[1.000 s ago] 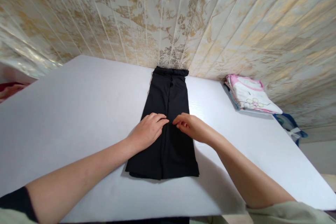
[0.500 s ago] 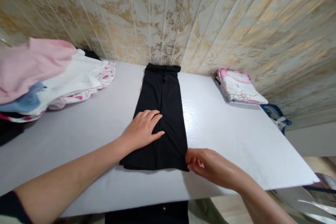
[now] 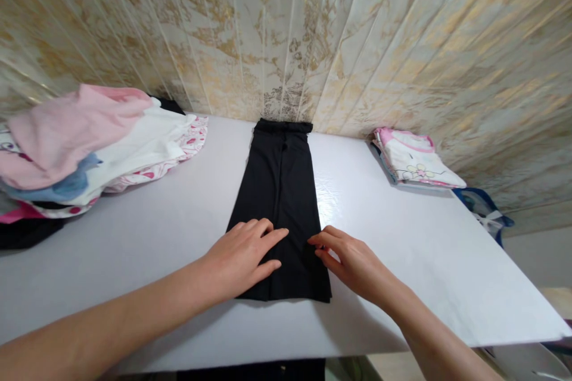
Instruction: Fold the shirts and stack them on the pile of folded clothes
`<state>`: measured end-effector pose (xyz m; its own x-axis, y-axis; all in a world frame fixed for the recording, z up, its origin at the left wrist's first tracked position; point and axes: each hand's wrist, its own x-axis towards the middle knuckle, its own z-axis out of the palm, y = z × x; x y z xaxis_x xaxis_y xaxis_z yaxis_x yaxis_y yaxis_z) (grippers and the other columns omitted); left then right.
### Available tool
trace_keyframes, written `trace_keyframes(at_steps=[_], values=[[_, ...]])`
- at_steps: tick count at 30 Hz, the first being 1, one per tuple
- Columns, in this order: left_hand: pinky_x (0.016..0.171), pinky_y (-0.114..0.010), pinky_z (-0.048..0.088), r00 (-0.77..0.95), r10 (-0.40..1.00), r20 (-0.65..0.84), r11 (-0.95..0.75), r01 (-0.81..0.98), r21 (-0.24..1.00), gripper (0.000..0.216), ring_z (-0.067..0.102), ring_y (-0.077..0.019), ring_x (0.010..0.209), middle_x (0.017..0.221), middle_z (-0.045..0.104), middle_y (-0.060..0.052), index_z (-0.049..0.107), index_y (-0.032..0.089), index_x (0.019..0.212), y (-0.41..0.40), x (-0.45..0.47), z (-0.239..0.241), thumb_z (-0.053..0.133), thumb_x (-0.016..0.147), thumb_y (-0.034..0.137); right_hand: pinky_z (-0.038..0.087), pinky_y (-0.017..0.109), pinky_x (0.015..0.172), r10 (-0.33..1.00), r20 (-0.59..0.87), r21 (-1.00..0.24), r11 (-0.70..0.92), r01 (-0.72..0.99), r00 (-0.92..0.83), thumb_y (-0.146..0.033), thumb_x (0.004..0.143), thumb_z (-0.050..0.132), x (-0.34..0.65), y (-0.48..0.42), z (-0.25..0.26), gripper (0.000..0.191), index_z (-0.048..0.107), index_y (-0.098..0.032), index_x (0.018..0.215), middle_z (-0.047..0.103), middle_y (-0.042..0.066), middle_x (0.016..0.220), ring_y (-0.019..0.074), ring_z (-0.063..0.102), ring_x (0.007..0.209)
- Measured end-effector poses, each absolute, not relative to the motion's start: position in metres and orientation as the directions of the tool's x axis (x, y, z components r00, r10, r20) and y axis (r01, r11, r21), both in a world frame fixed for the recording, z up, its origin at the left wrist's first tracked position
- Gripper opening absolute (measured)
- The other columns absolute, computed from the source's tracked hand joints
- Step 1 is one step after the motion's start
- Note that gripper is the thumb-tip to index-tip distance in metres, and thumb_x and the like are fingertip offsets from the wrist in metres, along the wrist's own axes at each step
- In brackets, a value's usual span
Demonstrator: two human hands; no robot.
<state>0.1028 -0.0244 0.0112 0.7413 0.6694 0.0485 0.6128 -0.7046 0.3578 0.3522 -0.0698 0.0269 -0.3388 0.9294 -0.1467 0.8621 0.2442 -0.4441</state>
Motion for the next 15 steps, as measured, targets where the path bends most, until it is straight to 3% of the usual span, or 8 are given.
trace_keyframes(at_steps=[4, 8, 11, 15], values=[[0.086, -0.035, 0.048, 0.713, 0.701, 0.037, -0.655, 0.622, 0.430, 0.037, 0.060, -0.0220, 0.099, 0.113, 0.062, -0.006, 0.053, 0.026, 0.130, -0.038, 0.086, 0.019, 0.050, 0.093, 0.031, 0.052, 0.033, 0.082, 0.929, -0.045, -0.442, 0.310, 0.841, -0.367, -0.020, 0.093, 0.047, 0.352, -0.059, 0.026, 0.028, 0.061, -0.026, 0.117, 0.063, 0.007, 0.111, 0.0196, 0.063, 0.097], [0.084, -0.037, 0.050, 0.444, 0.891, 0.091, -0.435, 0.779, 0.451, 0.024, 0.062, -0.0227, 0.095, 0.104, 0.063, -0.006, 0.058, 0.022, 0.108, -0.039, 0.055, 0.005, 0.041, 0.094, 0.031, 0.051, 0.040, 0.094, 0.879, 0.057, -0.419, 0.451, 0.788, -0.472, -0.020, 0.093, 0.047, 0.335, -0.033, 0.022, 0.036, 0.057, -0.024, 0.127, 0.060, 0.009, 0.124, 0.0224, 0.059, 0.110], [0.075, -0.036, 0.051, 0.283, 0.958, 0.050, -0.274, 0.843, 0.463, 0.023, 0.063, -0.0226, 0.085, 0.092, 0.063, -0.004, 0.056, 0.021, 0.102, -0.049, 0.036, -0.006, 0.044, 0.091, 0.038, 0.044, 0.043, 0.104, 0.843, 0.111, -0.361, 0.528, 0.769, -0.526, -0.024, 0.094, 0.047, 0.315, -0.001, 0.017, 0.042, 0.051, -0.023, 0.136, 0.053, 0.011, 0.137, 0.0244, 0.051, 0.125], [0.070, -0.033, 0.051, 0.210, 0.977, 0.024, -0.192, 0.833, 0.519, 0.026, 0.064, -0.0205, 0.076, 0.080, 0.061, 0.000, 0.053, 0.023, 0.109, -0.071, 0.033, -0.011, 0.047, 0.090, 0.039, 0.030, 0.044, 0.113, 0.843, 0.118, -0.277, 0.535, 0.798, -0.524, -0.037, 0.096, 0.046, 0.286, 0.044, -0.001, 0.053, 0.039, -0.019, 0.146, 0.039, 0.011, 0.151, 0.0240, 0.034, 0.139]])
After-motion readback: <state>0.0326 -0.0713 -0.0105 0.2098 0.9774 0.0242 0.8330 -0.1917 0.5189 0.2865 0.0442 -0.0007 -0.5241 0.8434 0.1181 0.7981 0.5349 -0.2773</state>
